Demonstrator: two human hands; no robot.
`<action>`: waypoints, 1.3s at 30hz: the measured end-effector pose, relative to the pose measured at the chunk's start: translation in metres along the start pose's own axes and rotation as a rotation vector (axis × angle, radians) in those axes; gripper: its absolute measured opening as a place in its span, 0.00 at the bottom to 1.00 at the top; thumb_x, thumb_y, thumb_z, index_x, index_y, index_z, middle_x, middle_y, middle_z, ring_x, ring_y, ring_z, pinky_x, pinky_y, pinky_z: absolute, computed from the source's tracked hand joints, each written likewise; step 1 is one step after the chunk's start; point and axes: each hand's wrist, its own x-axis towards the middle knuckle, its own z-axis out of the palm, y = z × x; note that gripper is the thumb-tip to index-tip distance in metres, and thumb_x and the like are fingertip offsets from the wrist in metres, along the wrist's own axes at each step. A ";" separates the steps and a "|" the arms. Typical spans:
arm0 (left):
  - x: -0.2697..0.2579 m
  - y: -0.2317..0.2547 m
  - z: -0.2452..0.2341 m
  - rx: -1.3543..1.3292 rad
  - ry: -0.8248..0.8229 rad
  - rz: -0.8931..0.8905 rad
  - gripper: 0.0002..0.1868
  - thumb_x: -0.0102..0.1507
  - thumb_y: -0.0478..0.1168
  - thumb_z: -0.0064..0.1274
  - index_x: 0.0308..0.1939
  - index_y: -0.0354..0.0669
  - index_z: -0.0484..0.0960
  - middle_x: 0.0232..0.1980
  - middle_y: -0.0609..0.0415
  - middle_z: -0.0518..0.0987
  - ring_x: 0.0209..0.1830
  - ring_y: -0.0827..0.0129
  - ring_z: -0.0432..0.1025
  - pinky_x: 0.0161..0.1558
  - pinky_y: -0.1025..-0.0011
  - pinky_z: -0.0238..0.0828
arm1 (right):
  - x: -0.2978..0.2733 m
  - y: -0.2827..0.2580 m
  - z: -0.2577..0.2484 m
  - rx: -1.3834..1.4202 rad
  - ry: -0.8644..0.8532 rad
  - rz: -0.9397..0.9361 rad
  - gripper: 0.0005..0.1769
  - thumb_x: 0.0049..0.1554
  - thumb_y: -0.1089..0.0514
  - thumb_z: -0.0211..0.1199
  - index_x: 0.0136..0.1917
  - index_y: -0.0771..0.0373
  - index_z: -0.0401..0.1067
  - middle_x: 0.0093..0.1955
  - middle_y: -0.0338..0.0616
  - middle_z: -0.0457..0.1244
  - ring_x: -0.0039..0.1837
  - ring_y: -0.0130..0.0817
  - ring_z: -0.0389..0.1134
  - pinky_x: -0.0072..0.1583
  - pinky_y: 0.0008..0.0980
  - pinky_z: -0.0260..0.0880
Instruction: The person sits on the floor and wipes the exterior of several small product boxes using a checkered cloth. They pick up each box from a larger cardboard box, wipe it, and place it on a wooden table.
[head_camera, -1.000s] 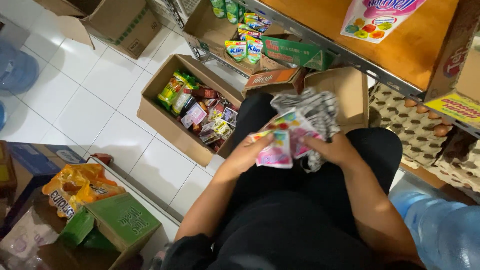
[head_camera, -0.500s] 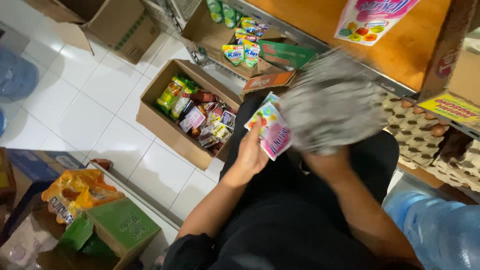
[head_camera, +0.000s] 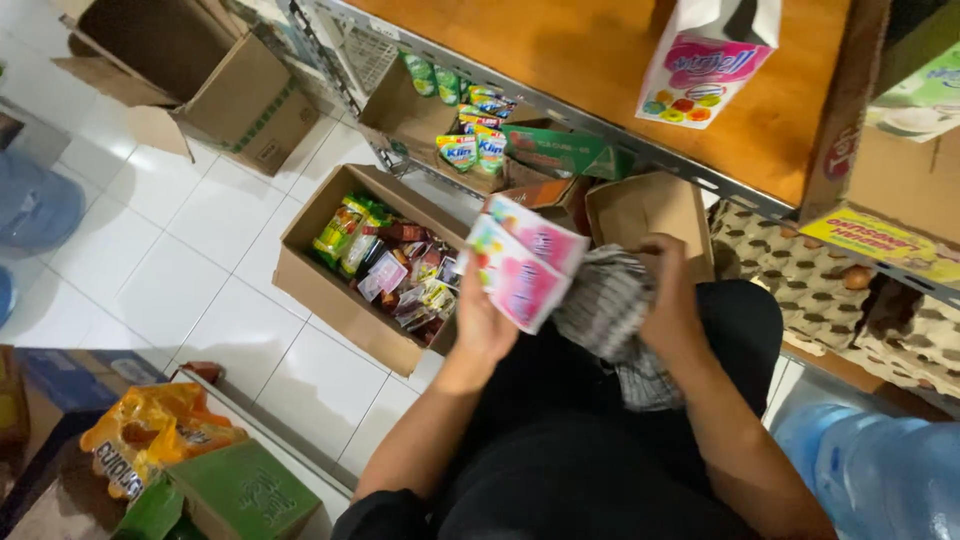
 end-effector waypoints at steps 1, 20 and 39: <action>0.002 -0.021 -0.010 -0.001 -0.008 -0.007 0.30 0.74 0.58 0.36 0.72 0.42 0.68 0.69 0.48 0.74 0.67 0.57 0.71 0.69 0.56 0.66 | -0.001 0.001 0.011 -0.005 0.009 -0.001 0.33 0.55 0.55 0.69 0.68 0.69 0.61 0.62 0.56 0.62 0.63 0.44 0.68 0.63 0.41 0.69; 0.010 -0.032 0.050 0.470 -0.136 0.228 0.22 0.76 0.46 0.42 0.65 0.31 0.73 0.59 0.52 0.80 0.57 0.70 0.74 0.60 0.69 0.70 | 0.016 -0.068 -0.004 0.329 -0.099 0.118 0.20 0.58 0.60 0.70 0.61 0.68 0.75 0.57 0.39 0.69 0.58 0.24 0.69 0.60 0.27 0.71; 0.018 -0.037 0.078 0.896 -0.467 0.117 0.25 0.65 0.32 0.57 0.66 0.35 0.72 0.59 0.50 0.74 0.62 0.68 0.67 0.64 0.70 0.63 | 0.046 -0.054 -0.035 1.257 0.259 0.438 0.22 0.70 0.49 0.54 0.72 0.59 0.69 0.61 0.41 0.70 0.57 0.39 0.71 0.54 0.37 0.65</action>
